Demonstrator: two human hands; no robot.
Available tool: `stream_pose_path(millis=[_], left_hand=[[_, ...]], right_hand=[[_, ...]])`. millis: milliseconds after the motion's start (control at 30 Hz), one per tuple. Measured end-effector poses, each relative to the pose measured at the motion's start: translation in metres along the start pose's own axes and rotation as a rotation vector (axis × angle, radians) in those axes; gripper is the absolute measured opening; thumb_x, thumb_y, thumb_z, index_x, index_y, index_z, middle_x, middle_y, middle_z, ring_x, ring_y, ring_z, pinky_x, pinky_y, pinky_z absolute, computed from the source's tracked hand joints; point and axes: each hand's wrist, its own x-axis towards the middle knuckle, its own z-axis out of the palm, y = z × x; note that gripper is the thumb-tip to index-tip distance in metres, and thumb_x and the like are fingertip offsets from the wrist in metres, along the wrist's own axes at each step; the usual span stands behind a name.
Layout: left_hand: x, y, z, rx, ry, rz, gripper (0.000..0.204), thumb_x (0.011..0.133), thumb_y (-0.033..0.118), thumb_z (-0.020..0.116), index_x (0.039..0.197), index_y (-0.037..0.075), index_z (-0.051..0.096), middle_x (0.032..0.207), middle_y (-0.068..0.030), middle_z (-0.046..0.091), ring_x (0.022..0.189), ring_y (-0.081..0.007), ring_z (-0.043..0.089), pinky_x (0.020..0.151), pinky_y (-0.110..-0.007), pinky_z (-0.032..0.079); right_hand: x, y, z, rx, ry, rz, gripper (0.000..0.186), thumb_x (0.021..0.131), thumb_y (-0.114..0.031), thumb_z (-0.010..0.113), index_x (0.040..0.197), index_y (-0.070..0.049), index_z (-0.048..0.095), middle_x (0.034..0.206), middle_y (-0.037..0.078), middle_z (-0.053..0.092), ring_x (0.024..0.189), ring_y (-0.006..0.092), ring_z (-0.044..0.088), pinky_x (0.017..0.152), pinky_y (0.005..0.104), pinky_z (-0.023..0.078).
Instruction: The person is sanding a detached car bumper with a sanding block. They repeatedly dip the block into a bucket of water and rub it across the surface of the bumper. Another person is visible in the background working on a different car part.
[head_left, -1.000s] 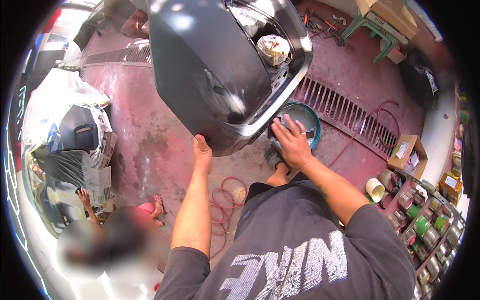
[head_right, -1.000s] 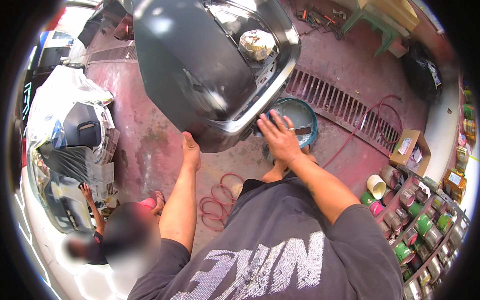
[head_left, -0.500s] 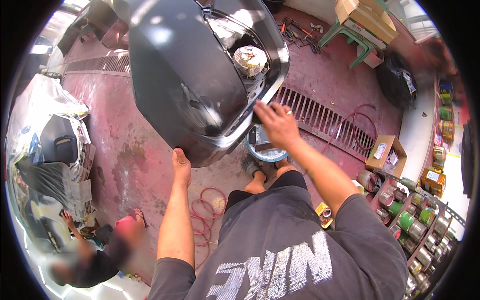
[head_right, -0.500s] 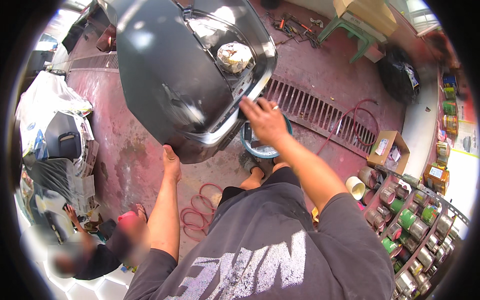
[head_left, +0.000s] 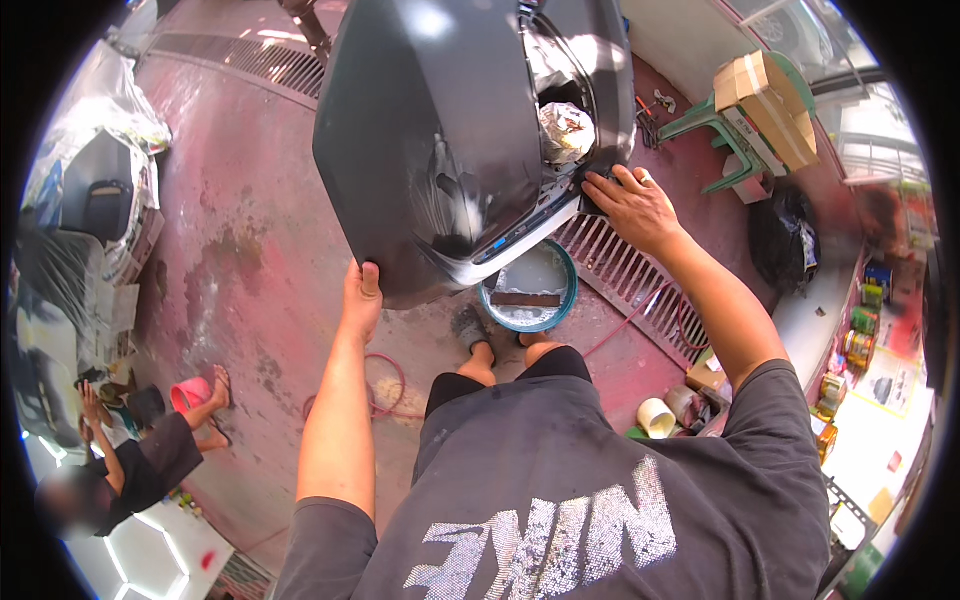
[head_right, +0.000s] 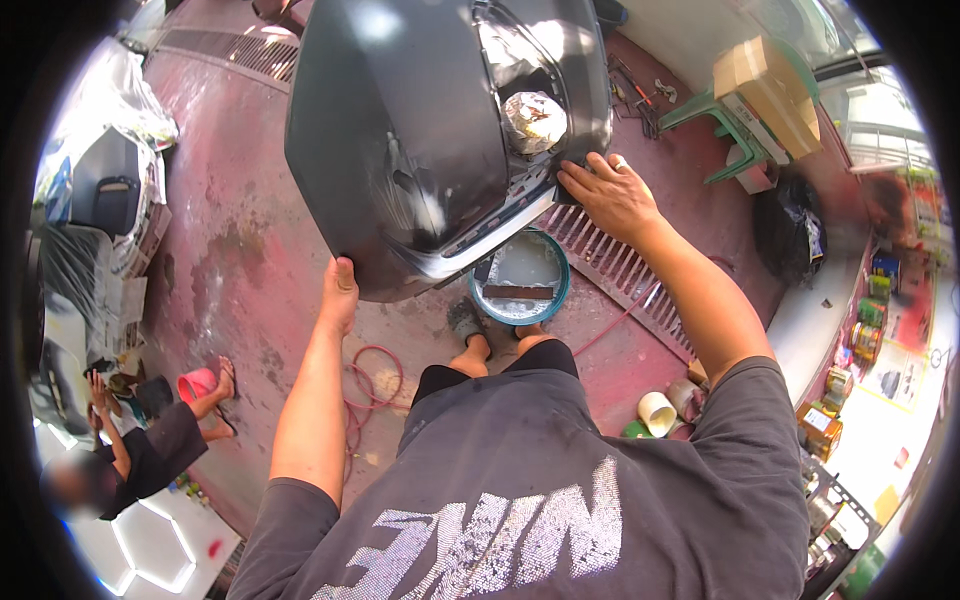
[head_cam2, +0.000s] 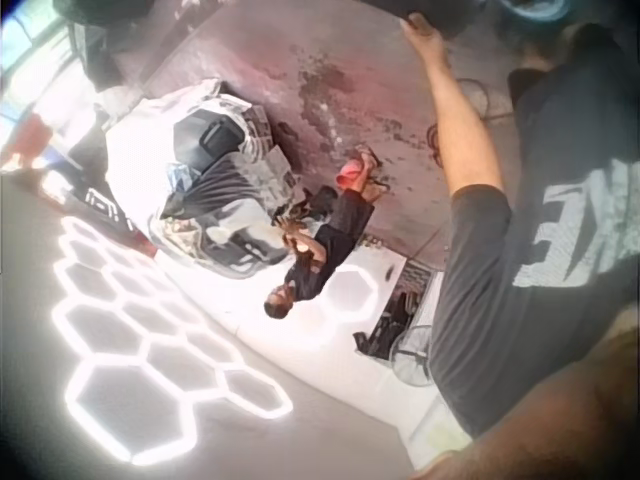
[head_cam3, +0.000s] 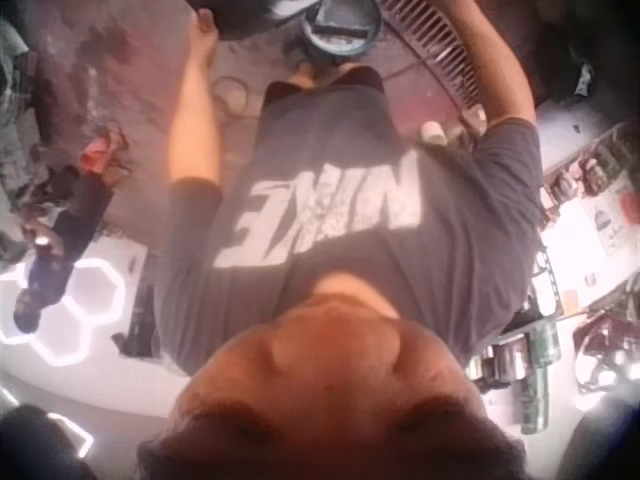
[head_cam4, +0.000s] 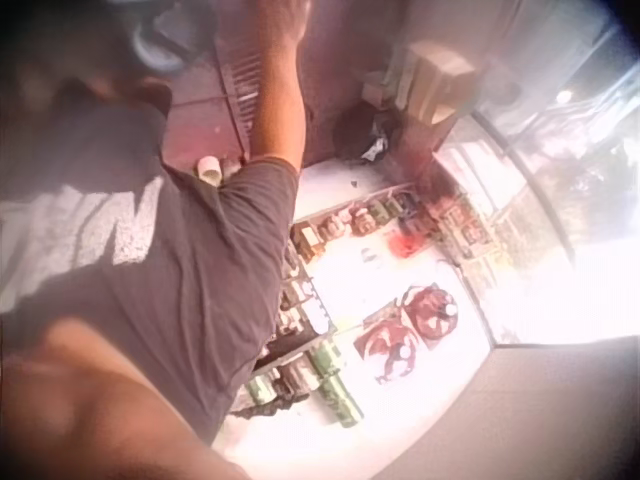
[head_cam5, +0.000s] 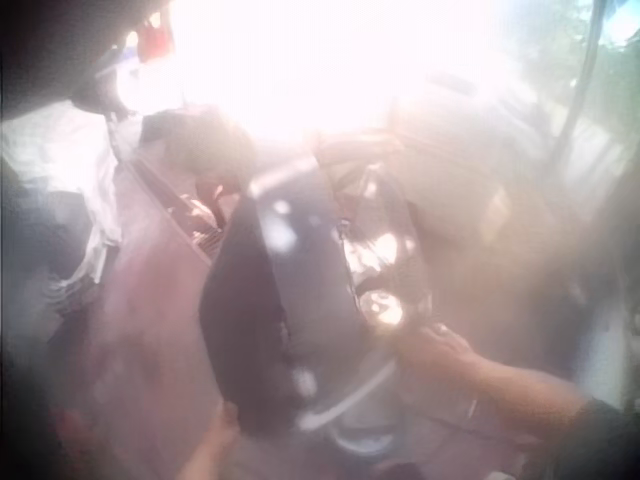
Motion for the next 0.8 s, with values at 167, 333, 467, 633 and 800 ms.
stream_pose_path(millis=[167, 333, 467, 633, 800], left_hand=[[-0.003, -0.004, 0.006, -0.067, 0.049, 0.030, 0.096, 0.089, 0.083, 0.063, 0.144, 0.004, 0.060, 0.136, -0.0032, 0.068, 0.127, -0.0149, 0.057, 0.111, -0.033, 0.043], [0.000, -0.006, 0.005, 0.001, 0.068, 0.055, 0.093, 0.091, 0.081, 0.063, 0.141, 0.002, 0.061, 0.130, -0.0037, 0.070, 0.120, -0.0143, 0.060, 0.106, -0.032, 0.046], [0.000, -0.015, 0.005, -0.008, 0.105, 0.068, 0.092, 0.092, 0.081, 0.061, 0.140, 0.002, 0.062, 0.129, -0.0040, 0.070, 0.120, -0.0152, 0.060, 0.108, -0.034, 0.046], [0.000, -0.015, 0.003, 0.057, 0.070, 0.135, 0.091, 0.096, 0.079, 0.058, 0.144, 0.002, 0.060, 0.138, -0.0063, 0.068, 0.130, -0.0190, 0.060, 0.113, -0.037, 0.044], [0.017, -0.017, -0.002, 0.161, 0.083, 0.150, 0.089, 0.099, 0.078, 0.055, 0.142, 0.001, 0.061, 0.135, -0.0102, 0.070, 0.126, -0.0223, 0.062, 0.111, -0.038, 0.046]], right_hand=[[0.018, -0.045, -0.022, 0.152, -0.107, 0.009, 0.051, 0.098, -0.019, 0.058, 0.149, -0.013, 0.062, 0.157, 0.001, 0.060, 0.136, 0.0235, 0.053, 0.117, 0.0439, 0.040], [0.013, 0.039, -0.018, -0.218, -0.009, -0.279, 0.056, 0.095, -0.019, 0.057, 0.150, -0.009, 0.061, 0.161, 0.005, 0.056, 0.141, 0.0250, 0.050, 0.119, 0.0437, 0.037], [0.007, 0.041, -0.039, -0.374, -0.127, -0.216, 0.059, 0.097, -0.018, 0.055, 0.156, -0.011, 0.056, 0.167, 0.003, 0.049, 0.145, 0.0246, 0.048, 0.119, 0.0451, 0.038], [0.021, 0.005, 0.001, -0.155, -0.089, -0.152, 0.054, 0.098, -0.023, 0.051, 0.148, -0.006, 0.061, 0.160, 0.005, 0.055, 0.143, 0.0242, 0.047, 0.115, 0.0424, 0.039], [-0.020, 0.044, -0.043, -0.098, 0.146, -0.038, 0.055, 0.096, -0.023, 0.059, 0.149, -0.009, 0.062, 0.157, 0.009, 0.059, 0.148, 0.0288, 0.046, 0.119, 0.0484, 0.038]])
